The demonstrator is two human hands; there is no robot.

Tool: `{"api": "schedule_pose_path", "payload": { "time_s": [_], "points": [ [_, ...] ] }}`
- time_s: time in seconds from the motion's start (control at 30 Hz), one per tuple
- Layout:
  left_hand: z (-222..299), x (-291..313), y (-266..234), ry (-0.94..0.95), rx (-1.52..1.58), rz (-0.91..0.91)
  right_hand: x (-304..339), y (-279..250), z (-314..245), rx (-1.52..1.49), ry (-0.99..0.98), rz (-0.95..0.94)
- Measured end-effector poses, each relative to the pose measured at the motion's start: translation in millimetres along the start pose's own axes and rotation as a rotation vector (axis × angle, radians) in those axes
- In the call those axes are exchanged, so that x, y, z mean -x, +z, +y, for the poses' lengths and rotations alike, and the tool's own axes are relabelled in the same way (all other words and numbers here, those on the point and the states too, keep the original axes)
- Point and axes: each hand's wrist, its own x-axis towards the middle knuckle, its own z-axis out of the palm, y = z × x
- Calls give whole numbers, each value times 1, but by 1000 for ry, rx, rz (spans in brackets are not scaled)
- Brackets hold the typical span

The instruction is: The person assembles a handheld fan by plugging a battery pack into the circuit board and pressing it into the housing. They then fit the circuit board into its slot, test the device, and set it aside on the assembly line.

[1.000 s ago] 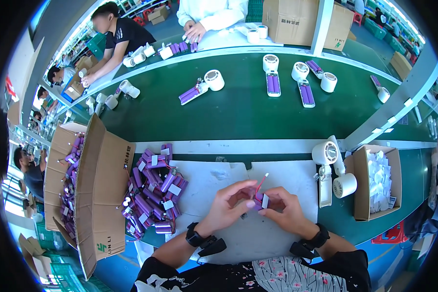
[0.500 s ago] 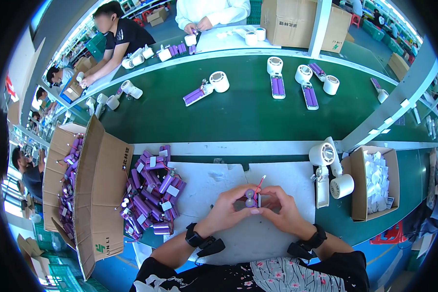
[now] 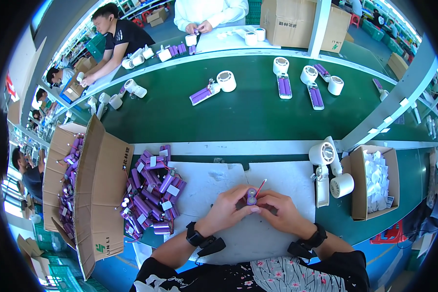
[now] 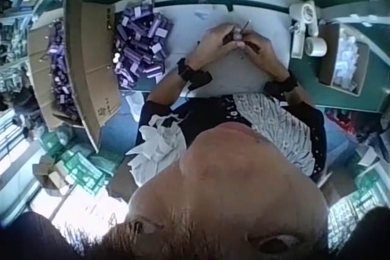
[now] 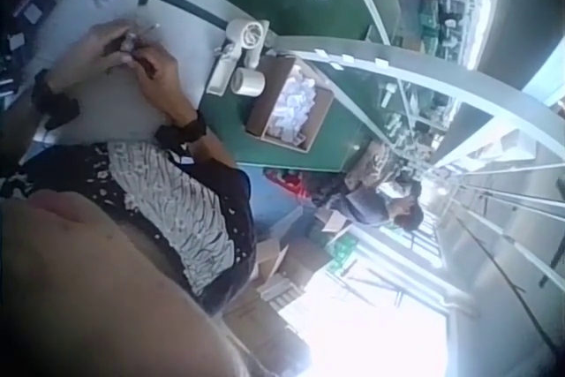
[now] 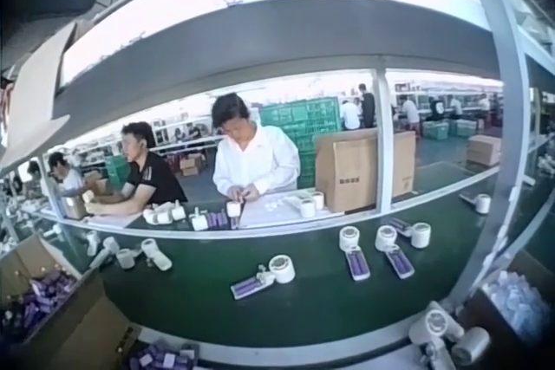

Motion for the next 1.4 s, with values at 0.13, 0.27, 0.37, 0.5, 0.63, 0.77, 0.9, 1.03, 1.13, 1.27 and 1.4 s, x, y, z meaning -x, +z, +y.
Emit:
{"api": "schedule_pose_path", "payload": {
  "time_s": [0.13, 0.27, 0.37, 0.5, 0.63, 0.77, 0.9, 1.03, 1.13, 1.27, 1.4],
  "points": [
    [0, 0, -1, 16, -44, -25, -1, 0, 0, 39, -33, -28],
    [1, -1, -2, 26, -43, -45, 1, -1, 6, 84, -71, -56],
    [-1, -1, -2, 60, -67, -46, 0, -1, 6, 80, -75, -73],
    [2, -1, -3, 87, -102, -67, 2, -3, 2, 71, -60, -107],
    [4, -1, -2, 74, -138, -89, 3, -1, 10, 86, -96, -113],
    [-1, 0, 0, 81, -153, -109, 6, -1, 15, 130, -114, -124],
    [-7, -1, 0, 103, -172, -118, 7, 0, 18, 165, -113, -140],
    [-5, -1, 0, 122, -199, -107, 8, 3, 22, 185, -141, -146],
    [-7, -1, 0, 145, -239, -98, 8, 3, 21, 193, -152, -149],
    [-8, -1, 0, 165, -266, -85, 8, 3, 20, 203, -154, -164],
    [-6, -2, 0, 168, -269, -80, 8, 2, 21, 215, -175, -185]
  ]
}}
